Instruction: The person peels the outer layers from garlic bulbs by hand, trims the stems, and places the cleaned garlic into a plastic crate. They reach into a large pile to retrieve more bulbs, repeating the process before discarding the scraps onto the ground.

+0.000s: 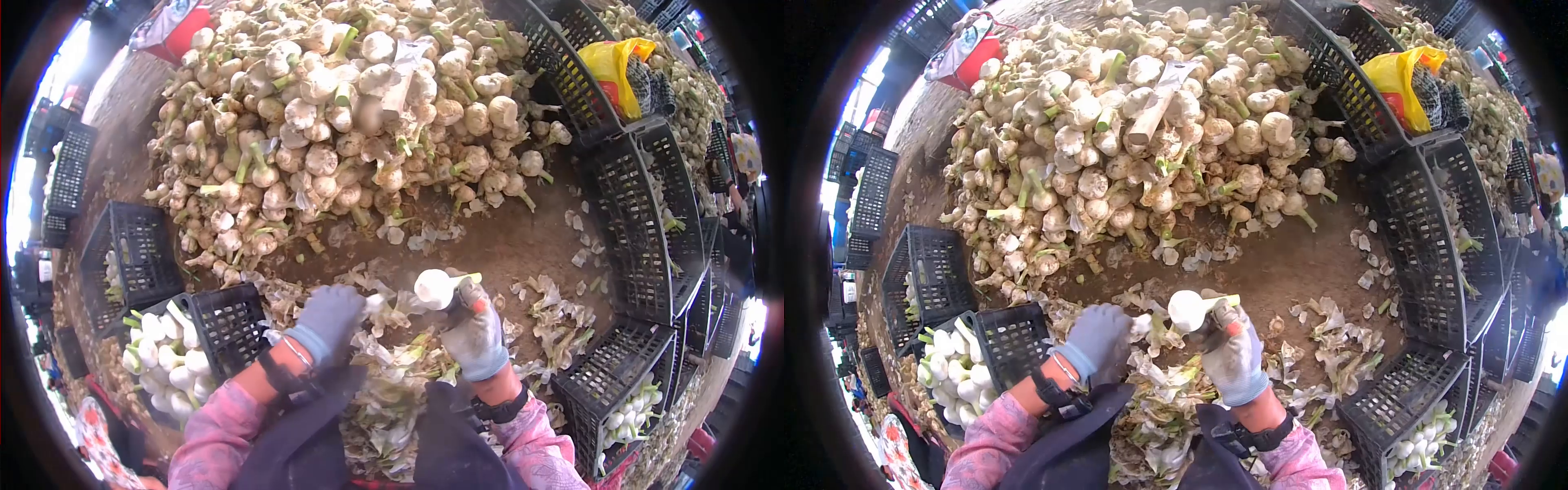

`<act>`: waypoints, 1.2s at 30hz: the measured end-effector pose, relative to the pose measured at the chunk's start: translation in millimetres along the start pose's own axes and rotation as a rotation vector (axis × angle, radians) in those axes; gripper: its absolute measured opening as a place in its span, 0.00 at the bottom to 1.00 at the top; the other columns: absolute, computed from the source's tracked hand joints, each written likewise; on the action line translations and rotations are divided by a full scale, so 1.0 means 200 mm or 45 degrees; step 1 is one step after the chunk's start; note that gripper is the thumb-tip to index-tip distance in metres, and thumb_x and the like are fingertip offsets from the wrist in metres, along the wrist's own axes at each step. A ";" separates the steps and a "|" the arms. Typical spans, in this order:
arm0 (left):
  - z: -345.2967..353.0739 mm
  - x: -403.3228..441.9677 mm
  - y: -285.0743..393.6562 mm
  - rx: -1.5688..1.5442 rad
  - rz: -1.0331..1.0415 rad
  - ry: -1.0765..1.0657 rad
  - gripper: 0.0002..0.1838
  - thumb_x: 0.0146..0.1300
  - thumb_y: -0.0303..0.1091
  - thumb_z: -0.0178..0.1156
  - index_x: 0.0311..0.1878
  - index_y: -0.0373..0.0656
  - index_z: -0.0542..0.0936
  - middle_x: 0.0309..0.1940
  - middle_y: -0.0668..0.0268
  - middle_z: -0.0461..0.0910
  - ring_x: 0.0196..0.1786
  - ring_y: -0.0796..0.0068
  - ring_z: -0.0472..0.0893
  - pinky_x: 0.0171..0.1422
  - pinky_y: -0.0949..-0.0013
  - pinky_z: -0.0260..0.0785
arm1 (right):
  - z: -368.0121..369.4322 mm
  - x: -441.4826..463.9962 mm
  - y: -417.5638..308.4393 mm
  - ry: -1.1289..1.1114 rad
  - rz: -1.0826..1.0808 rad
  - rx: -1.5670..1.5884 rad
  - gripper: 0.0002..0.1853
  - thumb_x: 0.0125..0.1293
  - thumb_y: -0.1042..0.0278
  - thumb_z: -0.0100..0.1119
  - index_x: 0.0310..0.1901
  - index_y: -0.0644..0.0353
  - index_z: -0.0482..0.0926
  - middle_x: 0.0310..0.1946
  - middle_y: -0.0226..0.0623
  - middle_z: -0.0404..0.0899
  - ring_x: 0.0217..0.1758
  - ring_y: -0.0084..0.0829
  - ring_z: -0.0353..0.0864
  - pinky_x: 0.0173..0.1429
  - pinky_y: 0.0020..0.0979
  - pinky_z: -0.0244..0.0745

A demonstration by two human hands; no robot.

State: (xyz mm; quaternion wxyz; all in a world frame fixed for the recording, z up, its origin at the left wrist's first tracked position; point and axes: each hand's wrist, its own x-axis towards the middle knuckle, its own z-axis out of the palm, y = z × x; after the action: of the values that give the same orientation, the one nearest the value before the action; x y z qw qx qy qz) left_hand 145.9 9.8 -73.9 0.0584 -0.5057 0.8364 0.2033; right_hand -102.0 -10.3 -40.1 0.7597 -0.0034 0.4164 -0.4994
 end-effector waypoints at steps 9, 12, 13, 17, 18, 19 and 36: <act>0.01 -0.04 -0.14 0.106 -0.190 -0.142 0.11 0.58 0.44 0.63 0.39 0.49 0.82 0.39 0.62 0.78 0.48 0.59 0.78 0.51 0.56 0.69 | -0.42 -0.24 -0.47 -1.241 -0.286 0.770 0.11 0.68 0.60 0.56 0.47 0.52 0.80 0.40 0.25 0.83 0.37 0.23 0.77 0.39 0.27 0.75; -0.06 0.00 -0.05 -0.085 -0.175 -0.112 0.14 0.58 0.47 0.63 0.39 0.48 0.82 0.40 0.62 0.78 0.48 0.57 0.77 0.51 0.55 0.69 | -0.50 -0.09 -0.67 -0.996 -0.391 0.331 0.14 0.69 0.60 0.56 0.51 0.56 0.81 0.41 0.27 0.83 0.40 0.23 0.78 0.45 0.29 0.76; -0.05 0.02 -0.03 -0.083 -0.156 0.015 0.12 0.55 0.45 0.67 0.33 0.48 0.79 0.40 0.62 0.76 0.46 0.58 0.77 0.50 0.56 0.70 | -0.51 0.01 -0.72 -0.807 -0.380 0.174 0.15 0.70 0.60 0.56 0.53 0.57 0.81 0.41 0.28 0.83 0.41 0.22 0.79 0.47 0.29 0.76; -0.06 0.07 0.05 -0.181 -0.158 0.195 0.18 0.54 0.41 0.67 0.47 0.46 0.78 0.50 0.58 0.77 0.54 0.54 0.77 0.57 0.54 0.70 | -0.59 0.75 -0.73 0.709 -1.004 -2.155 0.24 0.63 0.62 0.66 0.62 0.52 0.78 0.58 0.38 0.80 0.61 0.35 0.76 0.65 0.34 0.69; -0.06 0.07 0.06 -0.275 -0.154 0.175 0.21 0.54 0.40 0.67 0.51 0.47 0.77 0.52 0.58 0.77 0.56 0.54 0.76 0.59 0.54 0.69 | -0.58 0.87 -0.72 0.935 -1.131 -2.540 0.24 0.62 0.61 0.67 0.60 0.49 0.80 0.58 0.36 0.80 0.64 0.36 0.74 0.67 0.36 0.67; -0.05 0.08 0.07 -0.365 -0.149 0.156 0.24 0.55 0.40 0.67 0.56 0.47 0.76 0.54 0.57 0.76 0.58 0.53 0.75 0.61 0.53 0.69 | -0.54 0.92 -0.69 1.030 -1.082 -2.622 0.23 0.60 0.61 0.68 0.58 0.50 0.81 0.56 0.36 0.81 0.65 0.36 0.73 0.68 0.38 0.66; -0.11 0.22 0.22 -1.944 -0.339 0.086 0.41 0.54 0.27 0.75 0.70 0.40 0.64 0.68 0.60 0.66 0.67 0.72 0.70 0.71 0.68 0.64 | -0.02 0.22 -0.06 -0.437 -1.282 -1.752 0.24 0.56 0.70 0.67 0.57 0.52 0.79 0.46 0.34 0.82 0.49 0.34 0.81 0.57 0.36 0.76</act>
State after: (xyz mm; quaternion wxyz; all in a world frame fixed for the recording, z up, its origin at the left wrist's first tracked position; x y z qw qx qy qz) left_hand 88.9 -16.5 -54.4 -0.3078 -0.5079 0.3980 0.6992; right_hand -107.2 -49.1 -65.3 0.3300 -0.7210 0.4545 -0.4059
